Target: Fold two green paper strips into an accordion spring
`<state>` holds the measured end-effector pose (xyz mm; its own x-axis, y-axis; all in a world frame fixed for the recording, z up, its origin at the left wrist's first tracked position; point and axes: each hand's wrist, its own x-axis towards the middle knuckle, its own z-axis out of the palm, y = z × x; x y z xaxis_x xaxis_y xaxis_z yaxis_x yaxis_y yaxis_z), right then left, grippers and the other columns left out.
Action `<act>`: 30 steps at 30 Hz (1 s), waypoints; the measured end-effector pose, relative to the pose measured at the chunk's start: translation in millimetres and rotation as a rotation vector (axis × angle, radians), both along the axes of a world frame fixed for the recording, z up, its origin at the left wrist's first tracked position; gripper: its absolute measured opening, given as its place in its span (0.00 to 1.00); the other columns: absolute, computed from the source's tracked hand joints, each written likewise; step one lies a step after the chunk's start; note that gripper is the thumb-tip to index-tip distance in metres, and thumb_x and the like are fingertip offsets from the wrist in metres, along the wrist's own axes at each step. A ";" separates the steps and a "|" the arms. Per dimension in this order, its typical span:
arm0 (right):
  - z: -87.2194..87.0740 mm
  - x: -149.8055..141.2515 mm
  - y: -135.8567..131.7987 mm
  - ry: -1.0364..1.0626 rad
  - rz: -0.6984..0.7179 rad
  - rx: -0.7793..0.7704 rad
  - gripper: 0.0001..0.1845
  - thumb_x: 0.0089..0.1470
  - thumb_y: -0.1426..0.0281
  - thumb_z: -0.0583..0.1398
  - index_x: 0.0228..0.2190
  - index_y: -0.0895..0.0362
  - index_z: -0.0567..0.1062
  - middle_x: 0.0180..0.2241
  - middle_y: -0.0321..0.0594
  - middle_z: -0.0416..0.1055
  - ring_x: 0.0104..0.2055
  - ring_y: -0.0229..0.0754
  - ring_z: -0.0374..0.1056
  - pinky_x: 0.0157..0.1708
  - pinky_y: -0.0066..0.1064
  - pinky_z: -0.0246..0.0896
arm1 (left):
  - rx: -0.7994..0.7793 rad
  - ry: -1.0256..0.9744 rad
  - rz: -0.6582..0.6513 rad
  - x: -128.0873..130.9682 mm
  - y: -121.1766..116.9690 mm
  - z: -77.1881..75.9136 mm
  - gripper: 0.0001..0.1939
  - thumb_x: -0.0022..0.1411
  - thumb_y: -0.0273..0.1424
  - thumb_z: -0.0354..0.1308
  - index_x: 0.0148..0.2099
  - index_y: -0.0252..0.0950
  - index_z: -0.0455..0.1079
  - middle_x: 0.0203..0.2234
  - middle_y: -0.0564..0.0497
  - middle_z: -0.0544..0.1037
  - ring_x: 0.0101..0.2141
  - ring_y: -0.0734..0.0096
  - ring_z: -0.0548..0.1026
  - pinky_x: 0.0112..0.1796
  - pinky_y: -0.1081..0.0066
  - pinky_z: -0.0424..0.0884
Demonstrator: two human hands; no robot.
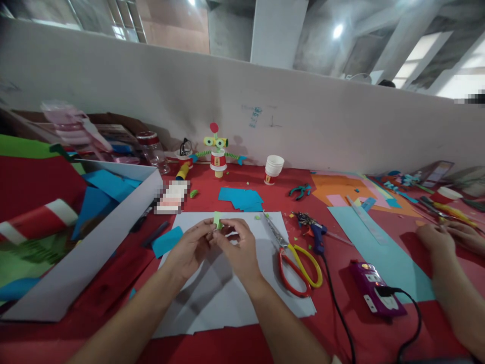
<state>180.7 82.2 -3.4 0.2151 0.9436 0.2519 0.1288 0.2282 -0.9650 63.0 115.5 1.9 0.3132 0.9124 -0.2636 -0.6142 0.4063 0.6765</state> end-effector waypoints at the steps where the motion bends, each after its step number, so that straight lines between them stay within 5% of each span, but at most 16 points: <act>1: 0.2 0.2 0.2 -0.015 -0.007 0.002 0.12 0.48 0.68 0.63 0.37 0.52 0.75 0.38 0.39 0.71 0.37 0.40 0.68 0.34 0.30 0.65 | -0.020 -0.001 -0.003 0.1 0.3 0.2 0.08 0.45 0.25 0.66 0.30 0.34 0.72 0.21 0.55 0.74 0.23 0.79 0.70 0.30 0.77 0.68; 10: -2.8 3.1 4.7 0.090 0.013 -0.064 0.11 0.48 0.67 0.62 0.37 0.51 0.77 0.38 0.39 0.73 0.37 0.40 0.68 0.39 0.32 0.65 | -0.037 0.070 -0.030 -4.1 1.4 1.1 0.11 0.41 0.22 0.67 0.31 0.34 0.74 0.24 0.54 0.75 0.24 0.80 0.71 0.31 0.78 0.68; 18: -3.2 11.0 8.5 0.057 0.054 -0.120 0.09 0.46 0.70 0.61 0.33 0.52 0.79 0.37 0.38 0.73 0.39 0.41 0.69 0.39 0.32 0.64 | 0.071 0.203 -0.005 -1.9 -1.9 3.8 0.09 0.43 0.29 0.68 0.25 0.33 0.71 0.20 0.54 0.72 0.25 0.77 0.72 0.34 0.73 0.69; 30: -6.4 -2.9 3.8 0.081 -0.011 -0.086 0.14 0.49 0.65 0.61 0.40 0.51 0.77 0.40 0.39 0.72 0.42 0.42 0.67 0.42 0.33 0.63 | 0.018 0.088 0.101 3.7 -5.1 0.3 0.10 0.43 0.28 0.68 0.26 0.35 0.69 0.21 0.57 0.72 0.25 0.79 0.71 0.34 0.76 0.67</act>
<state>177.9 85.9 -9.8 0.2423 0.9583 0.1513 0.0514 0.1430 -0.9884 66.7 110.4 2.2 0.1961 0.9430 -0.2690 -0.5893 0.3326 0.7362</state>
